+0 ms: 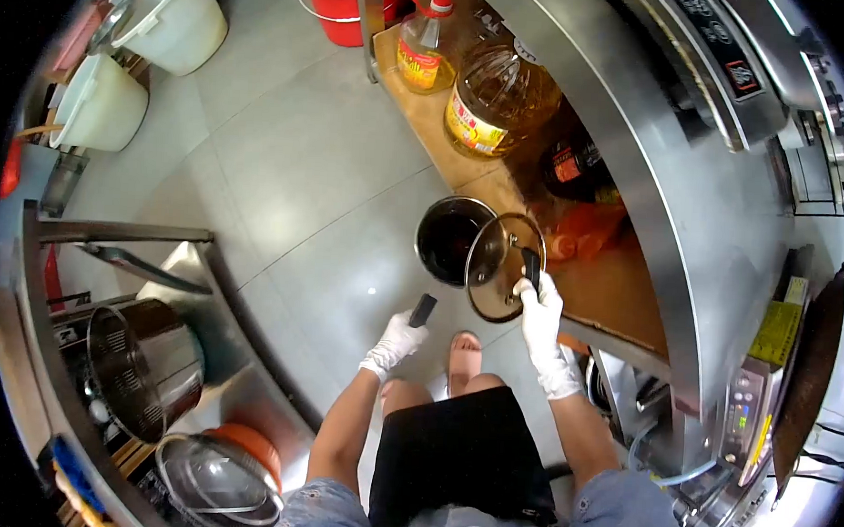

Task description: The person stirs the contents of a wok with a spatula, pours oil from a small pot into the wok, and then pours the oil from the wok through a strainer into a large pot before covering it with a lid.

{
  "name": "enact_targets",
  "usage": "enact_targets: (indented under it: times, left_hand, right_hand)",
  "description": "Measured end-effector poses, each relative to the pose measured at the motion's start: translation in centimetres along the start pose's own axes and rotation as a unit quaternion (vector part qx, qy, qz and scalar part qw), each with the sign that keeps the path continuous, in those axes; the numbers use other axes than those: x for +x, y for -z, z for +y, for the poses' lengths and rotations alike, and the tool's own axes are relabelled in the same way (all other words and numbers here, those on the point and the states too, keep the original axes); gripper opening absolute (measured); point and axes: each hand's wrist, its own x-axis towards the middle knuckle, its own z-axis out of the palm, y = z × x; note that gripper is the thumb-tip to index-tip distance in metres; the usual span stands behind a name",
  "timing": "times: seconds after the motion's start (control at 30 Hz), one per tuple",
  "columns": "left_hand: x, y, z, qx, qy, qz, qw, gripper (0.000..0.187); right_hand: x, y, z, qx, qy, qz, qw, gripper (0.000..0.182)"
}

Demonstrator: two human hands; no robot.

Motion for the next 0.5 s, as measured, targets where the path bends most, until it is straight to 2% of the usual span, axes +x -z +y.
enact_targets:
  times: [0.03, 0.13, 0.17, 0.23, 0.37, 0.5]
  left_hand:
    - [-2.1, 0.7, -0.9, -0.018, -0.005, -0.001, 1.000, 0.017]
    - [-10.8, 1.8, 1.0, -0.031, 0.021, 0.038, 0.999, 0.017]
    - [-13.5, 2.0, 1.6, -0.030, -0.002, 0.051, 0.998, 0.016]
    - [-18.7, 2.2, 2.8, -0.027, 0.008, 0.067, 0.997, 0.014]
    - [-28.1, 1.1, 7.7, -0.035, 0.006, 0.078, 0.996, 0.014]
    - [-35.8, -0.8, 12.1, 0.000, -0.023, 0.052, 0.998, 0.021]
  right_hand:
    - [-2.5, 0.4, -1.4, 0.003, -0.023, -0.016, 1.000, 0.022]
    - [-9.5, 2.0, -6.6, -0.021, -0.075, -0.063, 0.995, 0.021]
    - [-11.4, 2.6, -8.6, -0.014, -0.079, -0.082, 0.993, 0.020]
    - [-15.1, 4.1, -12.7, -0.005, -0.097, -0.104, 0.990, 0.019]
    - [-20.9, 8.1, -19.9, -0.016, -0.061, -0.095, 0.994, 0.019]
    - [-26.6, 13.2, -26.2, -0.044, -0.039, -0.034, 0.998, 0.021]
